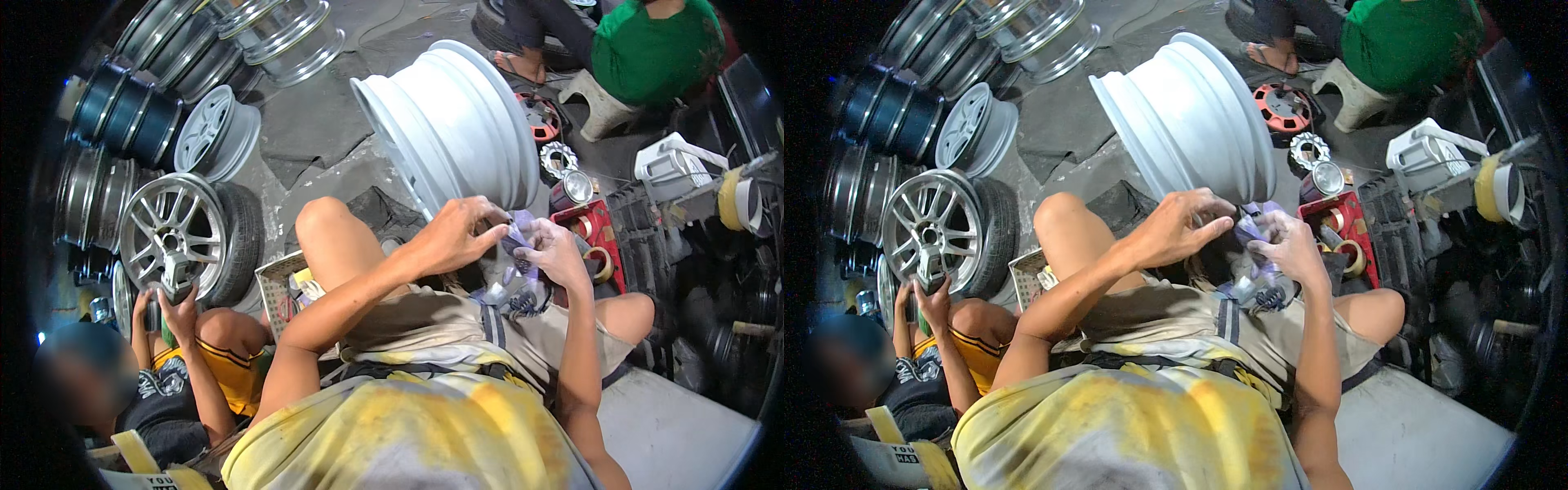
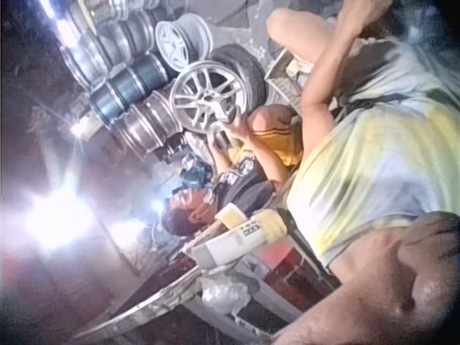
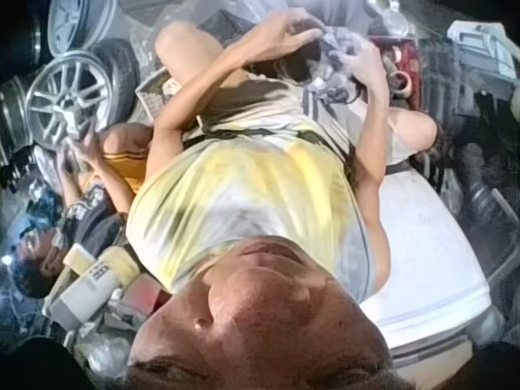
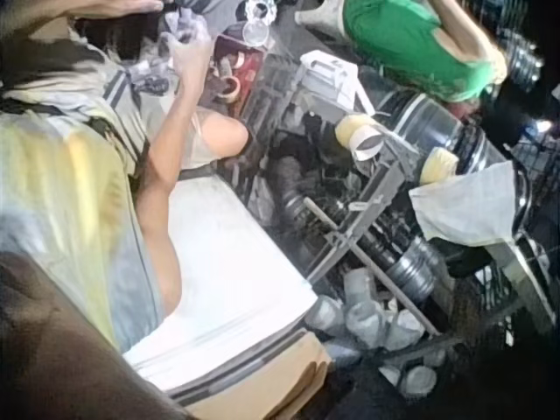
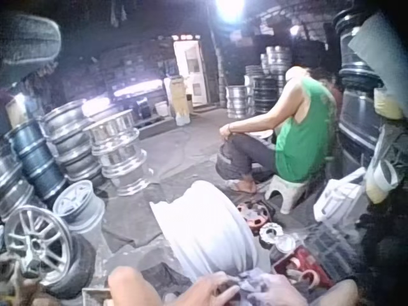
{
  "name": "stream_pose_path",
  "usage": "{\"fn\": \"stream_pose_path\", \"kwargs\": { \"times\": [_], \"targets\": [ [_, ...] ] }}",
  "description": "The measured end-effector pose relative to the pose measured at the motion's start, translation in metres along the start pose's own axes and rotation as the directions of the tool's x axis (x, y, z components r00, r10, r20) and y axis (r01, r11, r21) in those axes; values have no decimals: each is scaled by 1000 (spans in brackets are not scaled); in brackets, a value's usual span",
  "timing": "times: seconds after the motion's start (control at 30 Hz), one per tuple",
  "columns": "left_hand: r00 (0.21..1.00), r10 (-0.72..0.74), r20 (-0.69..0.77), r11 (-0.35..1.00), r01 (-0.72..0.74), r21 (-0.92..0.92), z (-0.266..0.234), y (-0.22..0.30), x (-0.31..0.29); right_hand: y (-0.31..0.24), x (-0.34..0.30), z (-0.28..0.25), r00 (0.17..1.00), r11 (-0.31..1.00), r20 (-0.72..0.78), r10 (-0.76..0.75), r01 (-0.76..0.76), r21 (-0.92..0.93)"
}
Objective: The person sits on the floor and scrubs a white wheel rim with a purple sponge, repeatedly rotating the rim to clean different sections. They occasionally pause to wipe the rim with a cloth and reposition the sponge.
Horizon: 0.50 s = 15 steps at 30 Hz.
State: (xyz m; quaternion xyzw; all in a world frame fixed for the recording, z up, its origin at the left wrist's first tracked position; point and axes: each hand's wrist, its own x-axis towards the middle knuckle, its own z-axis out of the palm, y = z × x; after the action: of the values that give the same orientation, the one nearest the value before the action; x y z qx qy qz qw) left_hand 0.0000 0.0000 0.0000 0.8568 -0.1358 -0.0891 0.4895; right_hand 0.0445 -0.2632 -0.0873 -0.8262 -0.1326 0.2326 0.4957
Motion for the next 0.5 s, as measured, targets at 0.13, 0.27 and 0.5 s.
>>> {"fn": "stream_pose_path", "kwargs": {
  "times": [0.13, 0.27, 0.5],
  "targets": [
    [999, -17, -29, 999, 18, 41, -12, 1, 0, -55, -11, 12, 997, 978, -25, -71, 74, 195],
    [997, -83, -3, 991, 82, -109, -3, 2, -2, -72, -20, 5, 986, 979, -102, -132, 145, 142],
    [975, -218, 38, 950, 221, -222, -5, -5, -3, -67, -17, 13, 992, 987, -26, -120, 122, 100]
  ]
}}
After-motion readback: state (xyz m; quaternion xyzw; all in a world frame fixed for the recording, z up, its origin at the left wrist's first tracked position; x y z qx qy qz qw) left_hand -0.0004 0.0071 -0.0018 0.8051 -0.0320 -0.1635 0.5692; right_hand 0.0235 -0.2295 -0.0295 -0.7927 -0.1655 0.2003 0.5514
